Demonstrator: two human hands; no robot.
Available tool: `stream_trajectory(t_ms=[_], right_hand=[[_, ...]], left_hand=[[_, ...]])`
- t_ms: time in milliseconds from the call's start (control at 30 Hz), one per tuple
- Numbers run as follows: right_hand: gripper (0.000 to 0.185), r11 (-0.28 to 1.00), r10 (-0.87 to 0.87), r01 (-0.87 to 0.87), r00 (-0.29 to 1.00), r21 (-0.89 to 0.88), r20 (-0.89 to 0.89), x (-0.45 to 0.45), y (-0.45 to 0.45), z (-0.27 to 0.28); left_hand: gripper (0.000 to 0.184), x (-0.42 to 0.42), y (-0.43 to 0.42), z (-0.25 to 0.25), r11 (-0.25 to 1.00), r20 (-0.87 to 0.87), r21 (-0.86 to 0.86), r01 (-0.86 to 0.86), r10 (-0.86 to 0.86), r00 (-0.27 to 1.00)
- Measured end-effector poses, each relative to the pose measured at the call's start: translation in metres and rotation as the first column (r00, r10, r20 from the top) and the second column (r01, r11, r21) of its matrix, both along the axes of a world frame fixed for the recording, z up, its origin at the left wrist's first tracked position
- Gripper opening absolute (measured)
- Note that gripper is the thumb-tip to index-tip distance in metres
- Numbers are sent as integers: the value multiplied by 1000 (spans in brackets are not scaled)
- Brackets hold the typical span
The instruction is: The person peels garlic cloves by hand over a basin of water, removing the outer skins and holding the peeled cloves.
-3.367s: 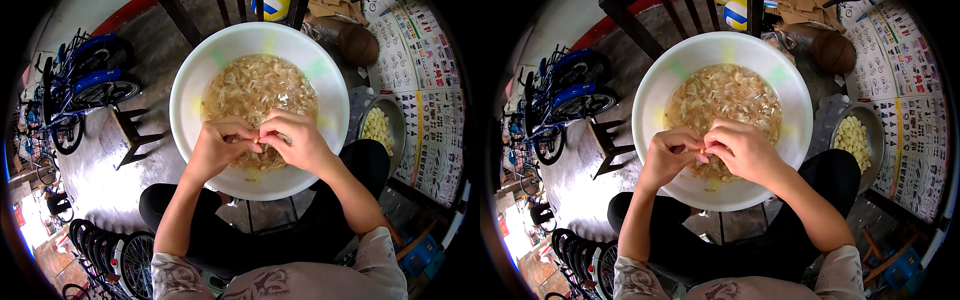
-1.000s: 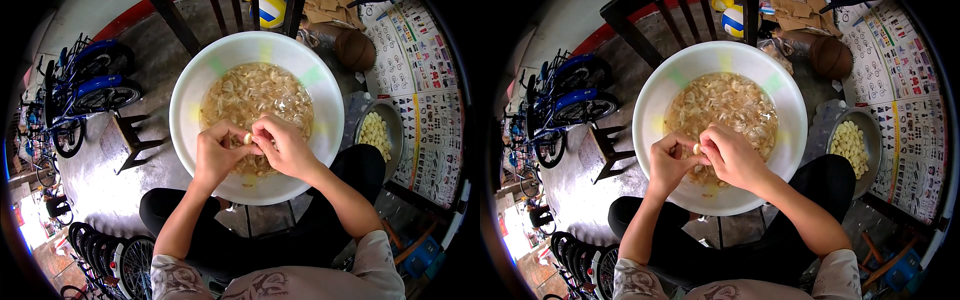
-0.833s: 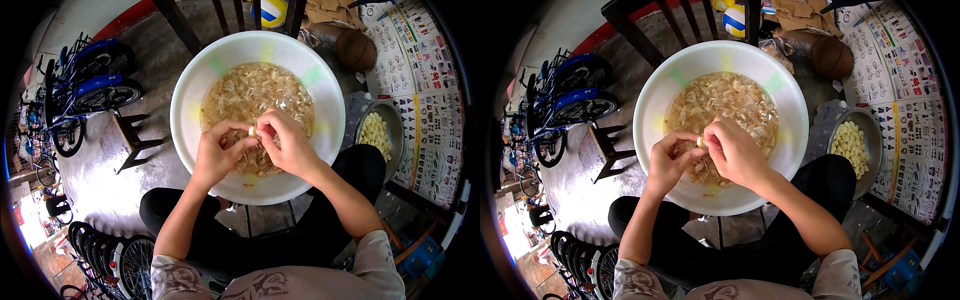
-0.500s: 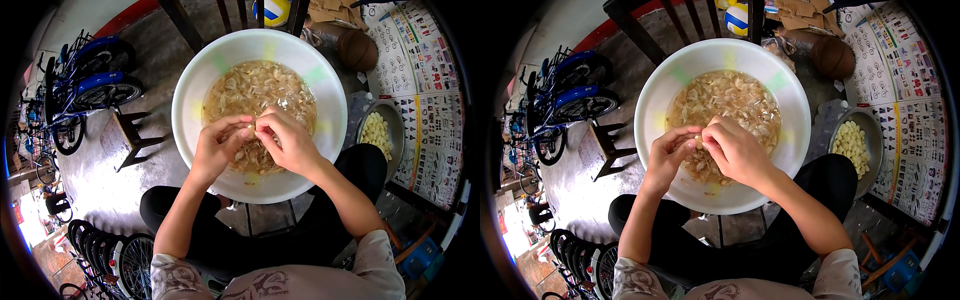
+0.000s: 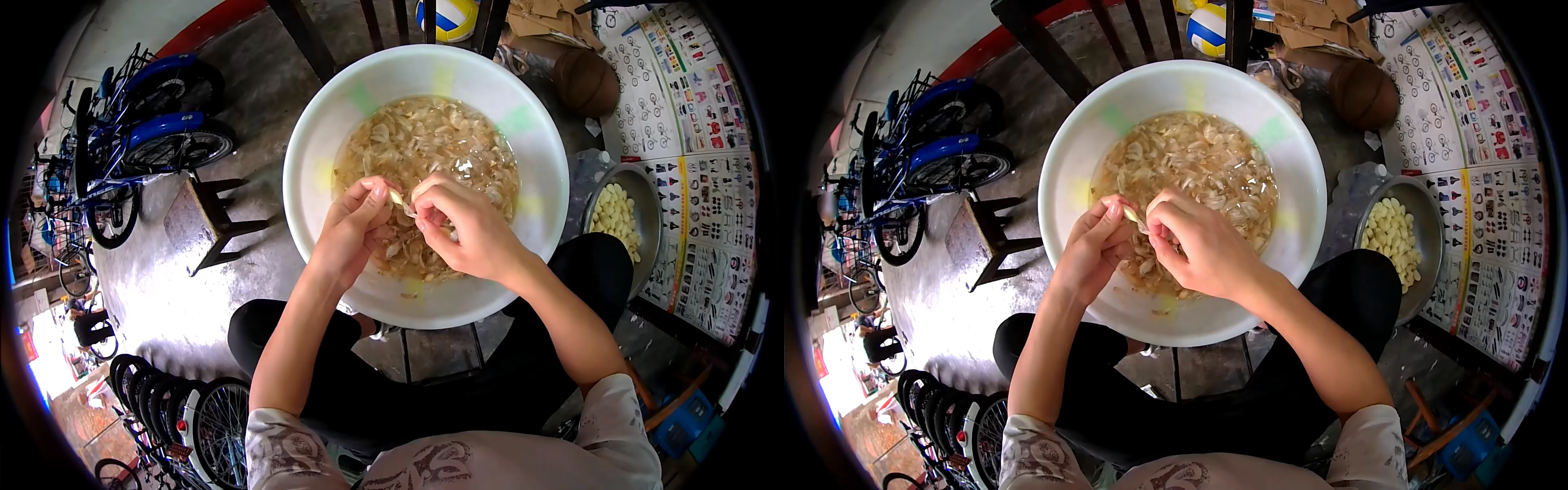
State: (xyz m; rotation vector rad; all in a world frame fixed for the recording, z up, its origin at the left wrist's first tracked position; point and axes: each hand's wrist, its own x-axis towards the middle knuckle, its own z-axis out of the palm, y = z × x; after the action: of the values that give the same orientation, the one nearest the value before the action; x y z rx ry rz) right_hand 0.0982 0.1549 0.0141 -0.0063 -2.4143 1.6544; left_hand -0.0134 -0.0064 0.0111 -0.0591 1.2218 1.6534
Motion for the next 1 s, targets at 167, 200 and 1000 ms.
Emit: stream_trajectory(t_ms=[167,200,1000], right_hand=[[12,999,32,-32,998,0,53,-1,1,1],[11,997,37,-30,995,-73,89,-1,2,0],[16,882,-250,96,925,462,286,-18,14,-16]], left_hand=[[19,-2,3,-13,995,-156,-97,15,-31,987],[19,-3,3,-14,993,-199,-121,12,-36,979],[20,-23,18,-33,880,-674,-441,173,-452,584]])
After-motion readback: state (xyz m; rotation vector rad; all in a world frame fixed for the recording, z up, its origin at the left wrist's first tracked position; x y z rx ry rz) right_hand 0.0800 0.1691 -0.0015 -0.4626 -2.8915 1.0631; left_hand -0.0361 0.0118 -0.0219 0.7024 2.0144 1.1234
